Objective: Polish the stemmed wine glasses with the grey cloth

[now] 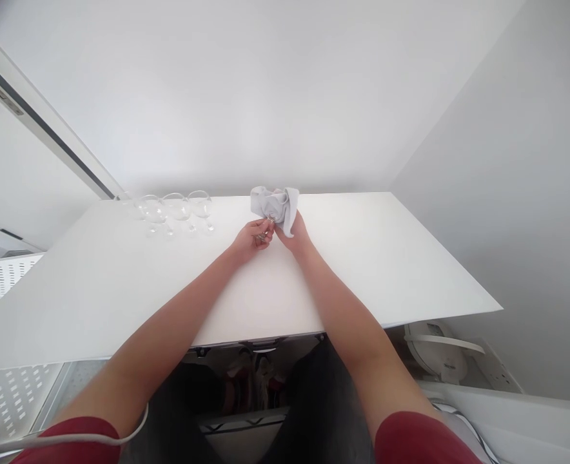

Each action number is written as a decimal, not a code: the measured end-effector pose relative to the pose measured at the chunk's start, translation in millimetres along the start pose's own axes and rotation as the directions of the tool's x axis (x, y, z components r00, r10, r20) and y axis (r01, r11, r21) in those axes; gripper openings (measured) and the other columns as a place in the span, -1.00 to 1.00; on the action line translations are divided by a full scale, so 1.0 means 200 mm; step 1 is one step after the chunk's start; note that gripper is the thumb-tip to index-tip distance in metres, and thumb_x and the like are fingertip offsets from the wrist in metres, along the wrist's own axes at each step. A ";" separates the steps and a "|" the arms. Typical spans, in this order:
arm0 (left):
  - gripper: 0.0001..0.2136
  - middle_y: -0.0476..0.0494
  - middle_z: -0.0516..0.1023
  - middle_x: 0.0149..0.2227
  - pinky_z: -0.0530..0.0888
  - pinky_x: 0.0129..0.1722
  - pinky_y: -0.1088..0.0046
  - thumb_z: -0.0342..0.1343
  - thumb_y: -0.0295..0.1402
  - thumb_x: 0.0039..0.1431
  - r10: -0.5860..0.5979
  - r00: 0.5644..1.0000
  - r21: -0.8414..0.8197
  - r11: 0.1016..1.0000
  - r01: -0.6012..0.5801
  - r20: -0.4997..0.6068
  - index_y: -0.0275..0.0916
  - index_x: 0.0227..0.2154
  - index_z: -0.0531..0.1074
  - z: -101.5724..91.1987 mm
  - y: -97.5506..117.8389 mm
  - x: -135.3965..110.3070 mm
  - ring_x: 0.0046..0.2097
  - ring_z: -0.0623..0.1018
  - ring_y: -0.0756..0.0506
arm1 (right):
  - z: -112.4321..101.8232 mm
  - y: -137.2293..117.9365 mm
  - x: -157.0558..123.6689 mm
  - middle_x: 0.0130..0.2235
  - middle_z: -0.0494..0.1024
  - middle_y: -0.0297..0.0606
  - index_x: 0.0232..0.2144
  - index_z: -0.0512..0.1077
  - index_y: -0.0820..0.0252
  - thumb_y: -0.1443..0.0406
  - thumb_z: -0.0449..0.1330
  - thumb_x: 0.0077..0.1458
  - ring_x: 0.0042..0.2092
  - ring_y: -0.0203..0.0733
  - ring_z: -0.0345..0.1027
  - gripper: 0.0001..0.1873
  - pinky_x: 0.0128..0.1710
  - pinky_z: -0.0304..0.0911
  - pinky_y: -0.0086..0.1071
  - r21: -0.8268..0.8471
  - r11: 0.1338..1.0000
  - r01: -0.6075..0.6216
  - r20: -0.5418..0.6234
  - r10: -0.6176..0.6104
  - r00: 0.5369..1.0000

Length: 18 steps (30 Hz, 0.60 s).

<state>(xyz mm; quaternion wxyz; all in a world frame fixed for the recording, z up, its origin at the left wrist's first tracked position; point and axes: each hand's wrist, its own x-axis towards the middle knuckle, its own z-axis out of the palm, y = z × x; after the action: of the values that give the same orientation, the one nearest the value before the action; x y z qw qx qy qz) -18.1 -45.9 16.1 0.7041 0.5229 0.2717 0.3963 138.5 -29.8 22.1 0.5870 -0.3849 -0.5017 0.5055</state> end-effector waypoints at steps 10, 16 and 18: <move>-0.93 -0.04 0.44 -0.46 0.33 -0.35 0.40 0.15 -0.47 0.01 0.372 0.908 0.581 0.789 -0.200 -0.192 -0.23 -0.48 0.36 0.04 -0.10 0.03 -0.35 0.43 -0.05 | 0.06 -0.01 -0.04 0.12 0.42 -0.24 0.18 0.29 -0.11 -0.01 0.49 -0.12 0.13 -0.06 0.35 -0.16 0.05 0.42 -0.19 -0.216 0.936 0.277 -0.298 -0.334 0.894; -0.75 -0.05 0.36 -0.44 0.12 -0.56 0.51 0.26 -0.19 0.11 -0.042 0.999 0.087 0.995 0.040 0.021 -0.24 -0.44 0.37 0.01 -0.03 0.00 -0.42 0.40 0.00 | 0.04 -0.02 -0.02 -0.13 0.55 -0.22 -0.05 0.46 0.04 -0.19 0.27 0.06 -0.13 -0.06 0.46 -0.42 -0.29 0.46 -0.24 0.293 0.956 -0.013 -0.041 0.027 0.999; -0.72 -0.02 0.29 -0.47 0.07 -0.58 0.52 0.29 -0.16 0.08 -0.113 0.989 -0.018 0.993 0.115 0.100 -0.24 -0.44 0.36 -0.01 -0.01 -0.01 -0.44 0.38 0.01 | 0.04 -0.01 -0.01 -0.12 0.55 -0.22 -0.04 0.47 0.05 -0.19 0.27 0.06 -0.13 -0.07 0.46 -0.41 -0.28 0.46 -0.25 0.315 0.949 -0.023 -0.025 0.033 0.999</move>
<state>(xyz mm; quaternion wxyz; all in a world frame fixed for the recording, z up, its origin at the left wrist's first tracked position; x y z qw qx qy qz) -19.6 -46.1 12.8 0.7444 0.5168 0.2614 0.3323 131.8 -33.4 24.8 0.6412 -0.3010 -0.4001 0.5815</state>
